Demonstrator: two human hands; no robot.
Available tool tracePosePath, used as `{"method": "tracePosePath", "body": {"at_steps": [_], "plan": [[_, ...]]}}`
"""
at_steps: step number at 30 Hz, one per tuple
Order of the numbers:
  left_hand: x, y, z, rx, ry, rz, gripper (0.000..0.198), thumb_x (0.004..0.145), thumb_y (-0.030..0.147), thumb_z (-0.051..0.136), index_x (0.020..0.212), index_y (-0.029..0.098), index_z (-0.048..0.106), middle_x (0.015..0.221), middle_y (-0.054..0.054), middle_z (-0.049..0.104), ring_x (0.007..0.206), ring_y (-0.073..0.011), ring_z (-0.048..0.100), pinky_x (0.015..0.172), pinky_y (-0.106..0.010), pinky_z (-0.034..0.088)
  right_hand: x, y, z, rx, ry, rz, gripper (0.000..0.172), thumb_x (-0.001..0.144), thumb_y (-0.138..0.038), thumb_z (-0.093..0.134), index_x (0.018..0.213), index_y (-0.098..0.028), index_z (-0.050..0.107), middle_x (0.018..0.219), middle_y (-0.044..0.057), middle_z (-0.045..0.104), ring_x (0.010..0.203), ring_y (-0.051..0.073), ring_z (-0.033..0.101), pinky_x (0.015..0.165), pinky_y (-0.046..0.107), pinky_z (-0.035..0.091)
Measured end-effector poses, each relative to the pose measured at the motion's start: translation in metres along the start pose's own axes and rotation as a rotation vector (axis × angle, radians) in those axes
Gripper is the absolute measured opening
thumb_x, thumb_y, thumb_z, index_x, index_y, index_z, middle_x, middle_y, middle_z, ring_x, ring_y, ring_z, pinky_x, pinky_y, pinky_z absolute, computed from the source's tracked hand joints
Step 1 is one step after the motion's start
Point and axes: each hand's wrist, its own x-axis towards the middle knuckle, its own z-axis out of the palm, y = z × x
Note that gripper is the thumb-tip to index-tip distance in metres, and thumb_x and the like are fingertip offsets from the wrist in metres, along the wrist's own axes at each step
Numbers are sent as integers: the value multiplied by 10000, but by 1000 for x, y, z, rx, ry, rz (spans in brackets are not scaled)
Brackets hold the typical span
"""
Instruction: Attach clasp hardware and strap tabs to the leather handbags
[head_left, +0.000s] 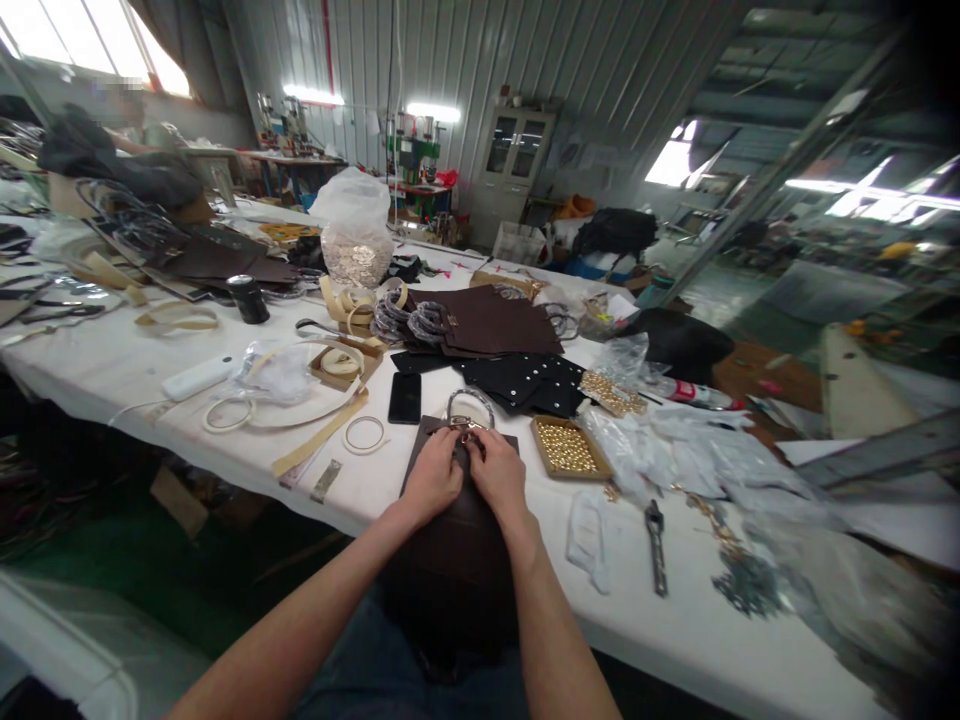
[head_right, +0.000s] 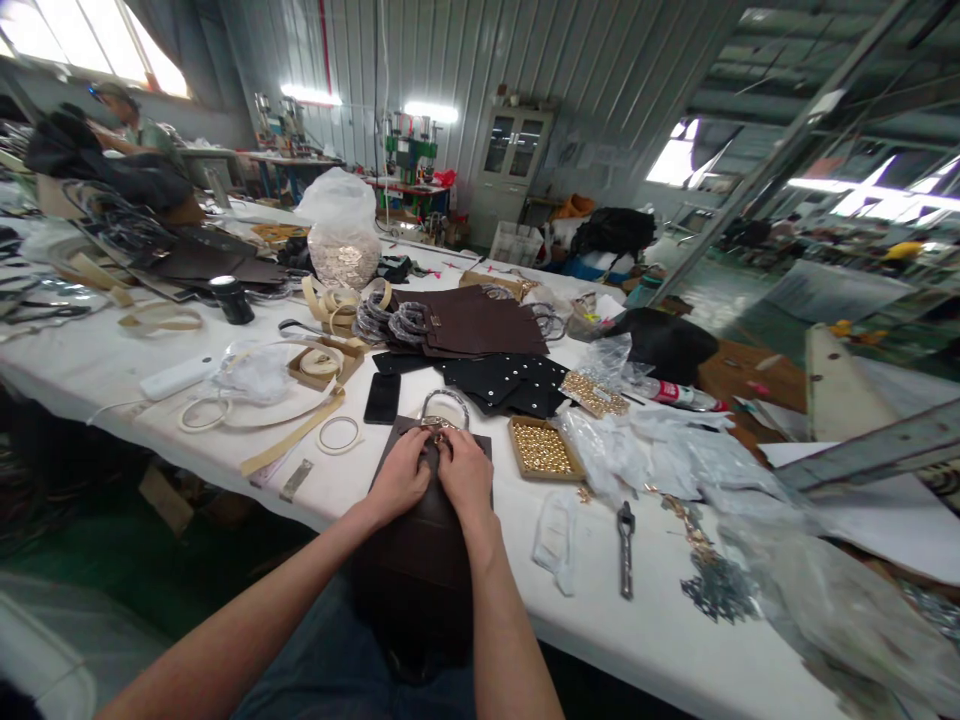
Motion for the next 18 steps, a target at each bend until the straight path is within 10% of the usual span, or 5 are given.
{"method": "tracePosePath", "body": {"at_steps": [11, 18], "plan": [[1, -7, 0, -186, 117, -45, 560, 852, -29, 539, 1350, 198, 659, 1210, -99, 695, 1048, -228, 669, 1027, -405, 585, 19, -11, -34, -394, -407, -129, 455, 1134, -180, 434, 1491, -360, 652, 1376, 70, 708, 982, 229, 752, 782, 310, 508], [-1, -10, 2, -253, 157, -85, 543, 848, -37, 540, 1323, 198, 657, 1237, -100, 693, 1022, -212, 677, 993, -379, 590, 17, -12, -27, -279, -220, 0, 373, 1163, -245, 450, 1466, -283, 663, 1442, 59, 725, 1131, 230, 739, 918, 304, 527]]}}
